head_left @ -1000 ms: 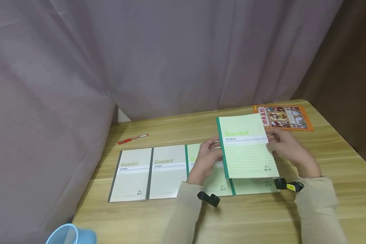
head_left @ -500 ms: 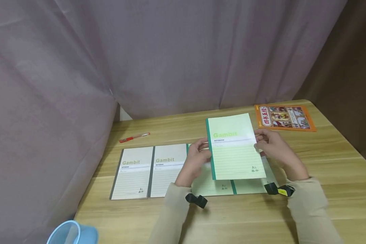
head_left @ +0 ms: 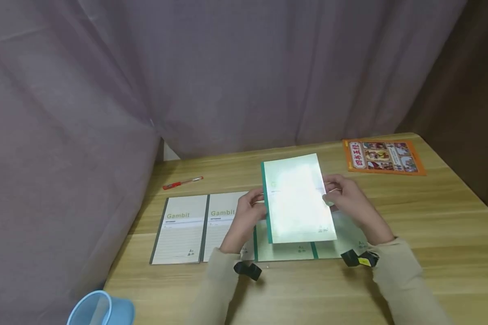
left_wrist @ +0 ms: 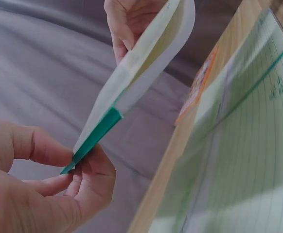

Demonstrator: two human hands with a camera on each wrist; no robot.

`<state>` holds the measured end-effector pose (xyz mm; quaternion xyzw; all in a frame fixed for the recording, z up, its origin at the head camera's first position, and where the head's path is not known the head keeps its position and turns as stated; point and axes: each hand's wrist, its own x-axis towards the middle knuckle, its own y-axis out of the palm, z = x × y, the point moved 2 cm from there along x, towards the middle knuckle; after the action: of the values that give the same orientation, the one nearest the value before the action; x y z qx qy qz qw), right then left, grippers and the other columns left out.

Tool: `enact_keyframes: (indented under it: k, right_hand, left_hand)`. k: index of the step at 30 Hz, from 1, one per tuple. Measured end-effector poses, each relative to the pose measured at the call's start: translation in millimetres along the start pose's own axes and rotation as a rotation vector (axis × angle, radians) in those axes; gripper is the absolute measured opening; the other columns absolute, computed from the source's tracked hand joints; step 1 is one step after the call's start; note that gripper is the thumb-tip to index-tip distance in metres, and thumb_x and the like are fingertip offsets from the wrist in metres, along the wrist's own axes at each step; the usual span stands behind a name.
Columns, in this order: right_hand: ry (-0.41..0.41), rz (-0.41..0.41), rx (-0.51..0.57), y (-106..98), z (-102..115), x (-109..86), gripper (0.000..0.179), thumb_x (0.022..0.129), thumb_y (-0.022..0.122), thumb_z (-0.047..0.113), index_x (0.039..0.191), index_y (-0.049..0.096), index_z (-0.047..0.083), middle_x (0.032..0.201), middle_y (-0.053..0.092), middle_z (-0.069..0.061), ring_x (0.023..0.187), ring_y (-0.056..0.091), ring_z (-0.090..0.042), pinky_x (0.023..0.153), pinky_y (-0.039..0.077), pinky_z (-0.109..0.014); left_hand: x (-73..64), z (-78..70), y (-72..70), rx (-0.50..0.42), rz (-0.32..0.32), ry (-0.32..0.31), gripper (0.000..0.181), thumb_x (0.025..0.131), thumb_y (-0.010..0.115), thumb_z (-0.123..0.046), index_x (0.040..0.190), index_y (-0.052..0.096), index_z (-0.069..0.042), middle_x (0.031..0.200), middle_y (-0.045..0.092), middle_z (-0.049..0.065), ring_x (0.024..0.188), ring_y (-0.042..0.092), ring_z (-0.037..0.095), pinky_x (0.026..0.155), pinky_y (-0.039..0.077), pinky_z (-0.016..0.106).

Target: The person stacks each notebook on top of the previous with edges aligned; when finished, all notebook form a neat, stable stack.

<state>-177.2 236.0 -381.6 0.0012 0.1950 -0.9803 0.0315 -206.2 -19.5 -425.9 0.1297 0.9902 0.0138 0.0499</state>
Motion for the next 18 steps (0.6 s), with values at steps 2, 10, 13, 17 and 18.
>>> enact_keyframes:
  k: [2, 10, 13, 17, 18]
  right_hand:
    - [0.005, 0.007, 0.017, 6, 0, 1.0, 0.051, 0.092, 0.054, -0.006, 0.139, 0.039, -0.018, 0.108, 0.051, -0.022, 0.080, 0.057, -0.015, 0.062, 0.058, -0.032]
    - [0.045, 0.015, 0.020, 23, 1, 4.8, 0.052, 0.093, 0.055, -0.004, 0.141, 0.040, -0.017, 0.109, 0.053, -0.025, 0.086, 0.058, -0.022, 0.064, 0.058, -0.034]
    - [0.053, 0.024, 0.026, 27, 0, 5.5, 0.053, 0.092, 0.055, -0.004, 0.142, 0.039, -0.016, 0.110, 0.053, -0.026, 0.086, 0.058, -0.023, 0.064, 0.058, -0.033]
    - [0.063, 0.029, 0.035, 31, -2, 5.6, 0.054, 0.092, 0.055, -0.004, 0.142, 0.039, -0.015, 0.110, 0.053, -0.025, 0.085, 0.058, -0.023, 0.063, 0.058, -0.032]
    - [0.066, 0.030, 0.033, 32, -2, 5.5, 0.054, 0.092, 0.055, -0.004, 0.142, 0.040, -0.015, 0.110, 0.054, -0.024, 0.085, 0.059, -0.023, 0.063, 0.058, -0.032]
  left_hand:
    - [-1.0, 3.0, -5.8, 0.007, -0.005, -0.010, 0.060, 0.079, 0.060, 0.004, 0.139, 0.056, -0.002, 0.121, 0.061, 0.014, 0.097, 0.067, 0.023, 0.079, 0.058, 0.036]
    - [-1.7, 9.3, -22.5, 0.035, -0.008, -0.016, 0.065, 0.075, 0.057, 0.006, 0.140, 0.054, 0.001, 0.120, 0.060, 0.015, 0.097, 0.063, 0.022, 0.075, 0.057, 0.032]
    - [-1.7, 10.1, -26.8, 0.038, -0.004, -0.022, 0.066, 0.074, 0.056, 0.008, 0.140, 0.053, 0.003, 0.119, 0.060, 0.015, 0.095, 0.062, 0.022, 0.073, 0.057, 0.030]
    - [-2.2, 10.0, -30.9, 0.051, 0.006, -0.036, 0.061, 0.077, 0.056, 0.008, 0.138, 0.054, 0.004, 0.119, 0.060, 0.017, 0.095, 0.062, 0.023, 0.072, 0.057, 0.030]
    - [-2.2, 10.1, -31.9, 0.057, 0.009, -0.041, 0.061, 0.077, 0.056, 0.008, 0.138, 0.054, 0.005, 0.119, 0.060, 0.017, 0.095, 0.062, 0.023, 0.072, 0.057, 0.030]
